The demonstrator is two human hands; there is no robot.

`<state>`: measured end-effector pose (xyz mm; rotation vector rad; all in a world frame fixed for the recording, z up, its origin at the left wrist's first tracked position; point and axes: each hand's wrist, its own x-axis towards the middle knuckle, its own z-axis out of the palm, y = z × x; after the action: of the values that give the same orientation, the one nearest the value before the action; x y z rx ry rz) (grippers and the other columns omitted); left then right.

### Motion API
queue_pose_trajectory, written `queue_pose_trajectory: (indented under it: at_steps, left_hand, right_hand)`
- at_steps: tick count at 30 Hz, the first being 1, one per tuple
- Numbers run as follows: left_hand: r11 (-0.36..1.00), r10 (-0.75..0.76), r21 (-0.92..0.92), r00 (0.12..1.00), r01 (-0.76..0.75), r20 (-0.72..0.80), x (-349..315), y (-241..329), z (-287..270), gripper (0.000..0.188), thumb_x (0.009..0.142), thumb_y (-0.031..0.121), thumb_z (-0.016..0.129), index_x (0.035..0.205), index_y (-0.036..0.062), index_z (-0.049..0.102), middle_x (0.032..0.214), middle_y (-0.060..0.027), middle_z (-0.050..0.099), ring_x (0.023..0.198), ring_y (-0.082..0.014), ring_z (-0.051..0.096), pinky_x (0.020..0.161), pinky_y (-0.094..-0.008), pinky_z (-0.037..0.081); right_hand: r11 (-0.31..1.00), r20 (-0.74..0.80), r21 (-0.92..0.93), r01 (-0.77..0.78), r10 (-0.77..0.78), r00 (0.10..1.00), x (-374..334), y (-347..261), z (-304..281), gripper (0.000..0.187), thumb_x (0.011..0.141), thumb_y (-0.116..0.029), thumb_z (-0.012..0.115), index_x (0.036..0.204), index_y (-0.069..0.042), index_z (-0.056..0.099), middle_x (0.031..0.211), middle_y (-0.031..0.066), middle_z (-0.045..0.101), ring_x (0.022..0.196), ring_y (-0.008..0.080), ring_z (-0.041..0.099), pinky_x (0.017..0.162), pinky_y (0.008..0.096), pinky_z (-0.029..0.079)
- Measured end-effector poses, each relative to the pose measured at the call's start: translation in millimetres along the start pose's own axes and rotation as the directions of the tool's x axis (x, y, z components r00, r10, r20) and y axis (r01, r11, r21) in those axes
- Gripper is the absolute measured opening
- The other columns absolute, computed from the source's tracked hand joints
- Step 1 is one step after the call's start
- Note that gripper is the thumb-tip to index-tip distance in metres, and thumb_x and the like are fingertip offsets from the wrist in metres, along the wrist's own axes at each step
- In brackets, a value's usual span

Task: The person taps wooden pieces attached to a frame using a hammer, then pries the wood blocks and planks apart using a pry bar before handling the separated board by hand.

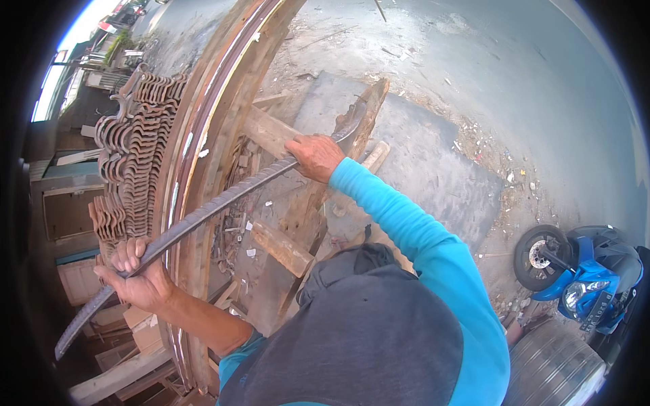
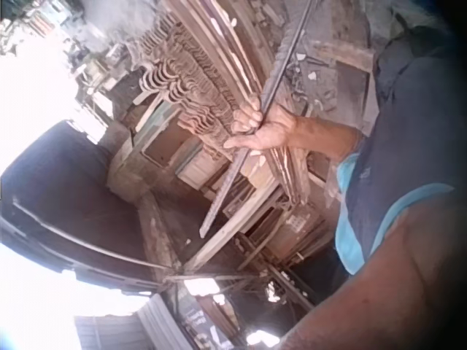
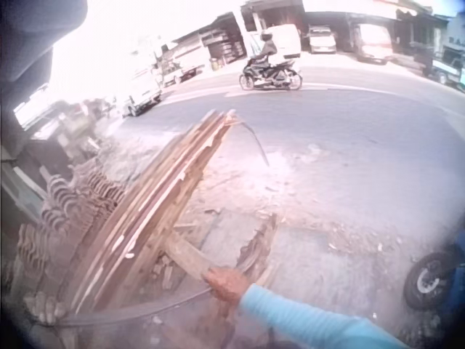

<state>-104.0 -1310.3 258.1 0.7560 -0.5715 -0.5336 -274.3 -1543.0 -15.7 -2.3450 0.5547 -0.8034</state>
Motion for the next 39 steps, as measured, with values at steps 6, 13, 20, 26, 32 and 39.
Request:
queue_pose_trajectory:
  at_steps: [6, 13, 20, 26, 32, 39]
  left_hand:
    - [0.996, -0.084, 0.041, 0.996, 0.083, 0.003, 52, -14, 14, 0.049, 0.103, 0.045, 0.053, 0.067, 0.0123, 0.046, 0.063, -0.0007, 0.044, 0.063, -0.0147, 0.042, 0.073, -0.0344, 0.039]
    - [0.999, -0.05, 0.022, 0.988, 0.048, 0.146, 55, -28, 30, 0.042, 0.107, 0.028, 0.047, 0.068, 0.0139, 0.042, 0.06, 0.0007, 0.039, 0.057, -0.0108, 0.039, 0.068, -0.0314, 0.038]
    - [0.993, 0.086, 0.049, 0.938, -0.108, 0.336, -5, -44, 21, 0.036, 0.102, 0.026, 0.05, 0.069, 0.0176, 0.038, 0.056, 0.0051, 0.036, 0.048, -0.007, 0.034, 0.061, -0.0264, 0.036]
    - [0.954, 0.261, 0.092, 0.941, -0.286, 0.217, -70, -49, -22, 0.039, 0.096, 0.034, 0.06, 0.069, 0.0173, 0.038, 0.052, 0.0042, 0.036, 0.044, -0.0078, 0.035, 0.055, -0.0269, 0.037]
    - [0.959, 0.228, 0.122, 0.949, -0.258, 0.216, -106, -52, -25, 0.04, 0.092, 0.034, 0.064, 0.066, 0.0161, 0.039, 0.053, 0.0019, 0.04, 0.046, -0.0116, 0.04, 0.06, -0.0303, 0.041]
    - [0.776, 0.17, 0.528, 0.921, -0.344, 0.35, -138, -50, -34, 0.044, 0.097, 0.051, 0.051, 0.077, 0.0118, 0.048, 0.062, -0.004, 0.057, 0.072, -0.0261, 0.06, 0.077, -0.0436, 0.046]
  right_hand:
    - [1.0, 0.094, 0.016, -0.026, 0.024, 0.995, 29, 30, -28, 0.023, 0.081, -0.016, 0.069, 0.098, -0.009, 0.055, 0.087, 0.0139, 0.066, 0.084, 0.0398, 0.066, 0.069, 0.0521, 0.051]
    - [0.998, -0.059, 0.042, 0.049, -0.047, 0.997, 26, 37, -5, 0.025, 0.078, -0.018, 0.074, 0.094, -0.01, 0.057, 0.083, 0.0118, 0.061, 0.079, 0.037, 0.064, 0.066, 0.0484, 0.049]
    - [0.998, -0.421, -0.054, 0.023, -0.044, 0.906, 0, 30, 5, 0.02, 0.076, -0.013, 0.076, 0.092, -0.013, 0.064, 0.079, 0.0068, 0.054, 0.076, 0.0275, 0.059, 0.069, 0.0401, 0.045]
    - [0.998, -0.385, -0.051, 0.048, -0.063, 0.921, -13, 22, 14, 0.018, 0.081, -0.014, 0.078, 0.088, -0.007, 0.063, 0.08, 0.011, 0.055, 0.077, 0.0314, 0.057, 0.073, 0.0425, 0.044]
    - [0.998, -0.298, -0.047, 0.047, -0.059, 0.953, -21, 14, 1, 0.021, 0.082, -0.02, 0.079, 0.087, -0.007, 0.063, 0.08, 0.0109, 0.054, 0.081, 0.0329, 0.056, 0.081, 0.0437, 0.044]
    - [0.99, -0.136, -0.009, 0.139, -0.139, 0.981, -32, 6, -3, 0.023, 0.082, -0.019, 0.077, 0.08, -0.008, 0.057, 0.079, 0.0105, 0.051, 0.082, 0.032, 0.055, 0.085, 0.0437, 0.043]
